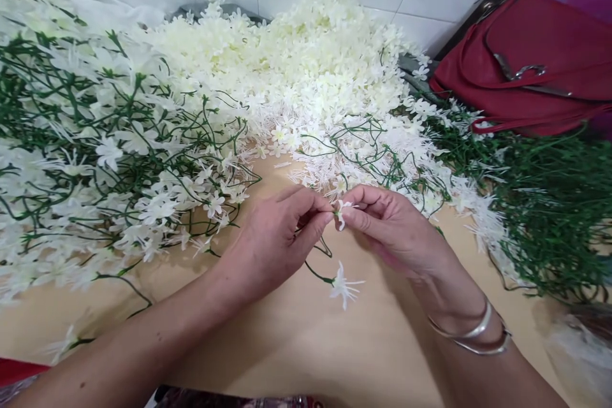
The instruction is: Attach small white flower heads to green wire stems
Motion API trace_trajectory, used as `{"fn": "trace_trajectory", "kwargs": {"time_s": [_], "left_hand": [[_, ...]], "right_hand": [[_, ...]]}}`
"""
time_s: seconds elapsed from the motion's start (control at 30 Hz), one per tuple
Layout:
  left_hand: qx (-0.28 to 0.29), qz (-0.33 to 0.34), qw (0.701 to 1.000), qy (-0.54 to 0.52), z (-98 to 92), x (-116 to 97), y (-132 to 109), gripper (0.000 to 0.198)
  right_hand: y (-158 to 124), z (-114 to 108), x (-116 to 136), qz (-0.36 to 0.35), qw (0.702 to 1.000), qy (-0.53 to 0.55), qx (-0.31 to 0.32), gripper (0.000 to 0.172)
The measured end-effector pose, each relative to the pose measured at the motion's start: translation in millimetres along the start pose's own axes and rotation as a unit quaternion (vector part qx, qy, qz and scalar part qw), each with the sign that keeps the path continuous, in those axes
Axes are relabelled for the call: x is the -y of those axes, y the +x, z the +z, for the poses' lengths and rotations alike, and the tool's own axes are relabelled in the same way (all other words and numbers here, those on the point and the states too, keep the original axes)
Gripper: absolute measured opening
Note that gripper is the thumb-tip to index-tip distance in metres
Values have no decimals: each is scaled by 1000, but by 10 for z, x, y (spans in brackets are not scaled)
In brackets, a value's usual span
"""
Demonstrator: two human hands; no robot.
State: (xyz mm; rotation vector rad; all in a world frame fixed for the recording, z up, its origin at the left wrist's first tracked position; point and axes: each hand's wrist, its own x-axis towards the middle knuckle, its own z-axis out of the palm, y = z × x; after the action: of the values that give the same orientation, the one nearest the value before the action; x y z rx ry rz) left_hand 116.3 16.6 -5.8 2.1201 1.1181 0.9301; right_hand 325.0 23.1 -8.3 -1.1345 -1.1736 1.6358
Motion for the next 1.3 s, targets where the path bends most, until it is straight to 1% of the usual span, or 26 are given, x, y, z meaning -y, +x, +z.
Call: {"fn": "trace_trajectory", "kwargs": {"time_s": [0.13, 0.27, 0.37, 0.47, 0.57, 0.63, 0.67, 0.8, 0.9, 1.03, 1.17, 1.3], "left_hand": [[5, 10, 1000, 25, 12, 5, 1, 12], [19, 11, 1000, 18, 6, 26, 13, 13], [17, -2, 1000, 4, 14, 46, 18, 14], [17, -34, 998, -43, 37, 51, 16, 13], [29, -66, 987, -142, 55, 43, 14, 13], [36, -68, 978, -192, 60, 43, 18, 13], [36, -68, 977, -197, 60, 48, 20, 13], [19, -99, 979, -175, 52, 77, 29, 13], [27, -118, 978, -170, 44, 79, 26, 17], [24, -112, 982, -149, 41, 52, 12, 18], [17, -99, 987, -128, 59, 44, 2, 16], [11, -107, 984, -145, 89, 57, -7, 15]], "right_hand": [[-25, 16, 41, -13, 999, -42, -13, 36], [-9, 35, 9, -30, 997, -63, -14, 36], [13, 48, -32, -43, 996, -69, -23, 37], [29, 49, -57, -46, 996, -67, -28, 37], [34, 27, -61, -40, 998, -42, -39, 38], [36, 4, -58, -32, 999, -17, -39, 38], [38, -8, -57, -25, 999, -6, -33, 37], [50, -26, -68, 1, 1000, 20, -4, 35], [57, -11, -91, -3, 1000, 26, -6, 34], [55, 5, -126, -17, 1000, 12, -17, 33], [50, 15, -143, -25, 1000, 2, -9, 33], [52, 58, -137, -33, 999, 17, -6, 32]]}}
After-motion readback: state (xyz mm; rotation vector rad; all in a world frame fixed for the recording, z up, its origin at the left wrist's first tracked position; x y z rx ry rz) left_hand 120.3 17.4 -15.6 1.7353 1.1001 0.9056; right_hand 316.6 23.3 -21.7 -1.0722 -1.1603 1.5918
